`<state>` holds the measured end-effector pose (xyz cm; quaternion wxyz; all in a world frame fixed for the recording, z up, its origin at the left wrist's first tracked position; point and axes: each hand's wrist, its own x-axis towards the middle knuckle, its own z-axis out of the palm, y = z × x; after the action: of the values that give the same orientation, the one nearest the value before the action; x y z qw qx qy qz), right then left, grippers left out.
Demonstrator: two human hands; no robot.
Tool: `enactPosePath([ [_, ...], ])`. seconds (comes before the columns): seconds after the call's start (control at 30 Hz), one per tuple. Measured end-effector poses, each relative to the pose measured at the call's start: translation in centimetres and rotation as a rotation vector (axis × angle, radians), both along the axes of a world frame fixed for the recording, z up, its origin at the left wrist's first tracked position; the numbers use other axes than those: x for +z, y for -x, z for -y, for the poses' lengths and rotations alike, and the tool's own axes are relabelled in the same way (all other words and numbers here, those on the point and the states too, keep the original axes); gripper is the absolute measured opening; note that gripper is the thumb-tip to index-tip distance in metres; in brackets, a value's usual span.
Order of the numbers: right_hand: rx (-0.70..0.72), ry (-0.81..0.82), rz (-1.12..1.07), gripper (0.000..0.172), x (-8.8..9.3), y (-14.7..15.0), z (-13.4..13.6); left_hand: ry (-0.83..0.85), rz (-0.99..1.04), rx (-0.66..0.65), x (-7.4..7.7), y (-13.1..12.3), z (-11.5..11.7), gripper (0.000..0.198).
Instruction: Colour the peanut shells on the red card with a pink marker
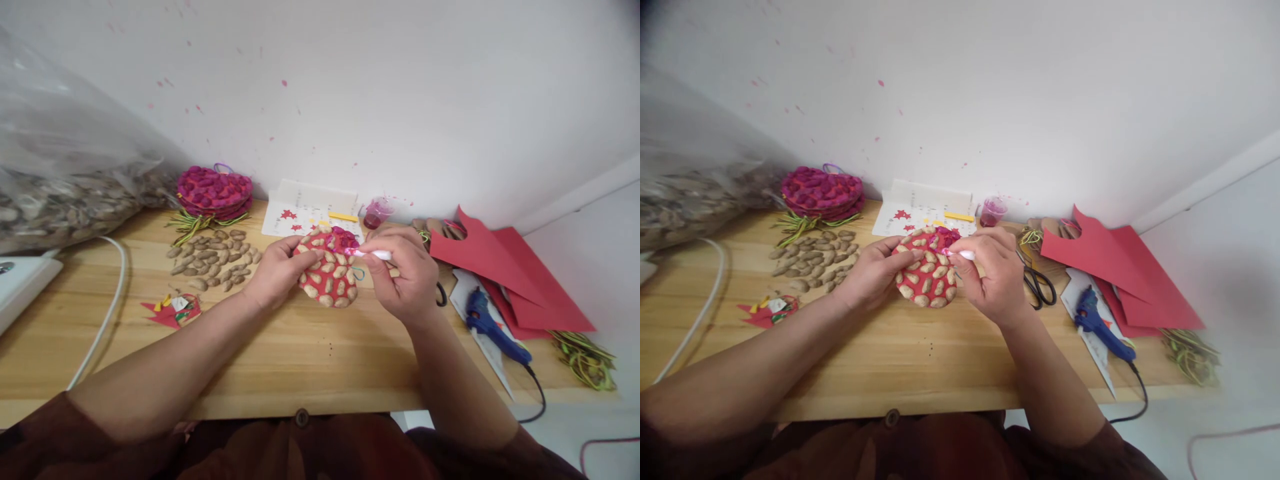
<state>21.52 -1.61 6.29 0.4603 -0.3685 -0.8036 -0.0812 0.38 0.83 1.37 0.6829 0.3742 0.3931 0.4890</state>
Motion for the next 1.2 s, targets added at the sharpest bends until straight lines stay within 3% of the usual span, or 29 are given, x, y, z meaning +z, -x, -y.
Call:
enactPosePath([
  [0.77, 0.007, -0.016, -0.043, 0.009, -0.11, -0.07, 0.00, -0.012, -0.026, -0.015, -0.33, 0.03, -0.12, 0.040],
  [1.2, -0.003, 0.044, -0.078, 0.007, -0.02, -0.09, 0.06, -0.227, -0.312, 0.004, -0.13, 0.48, 0.04, 0.034],
])
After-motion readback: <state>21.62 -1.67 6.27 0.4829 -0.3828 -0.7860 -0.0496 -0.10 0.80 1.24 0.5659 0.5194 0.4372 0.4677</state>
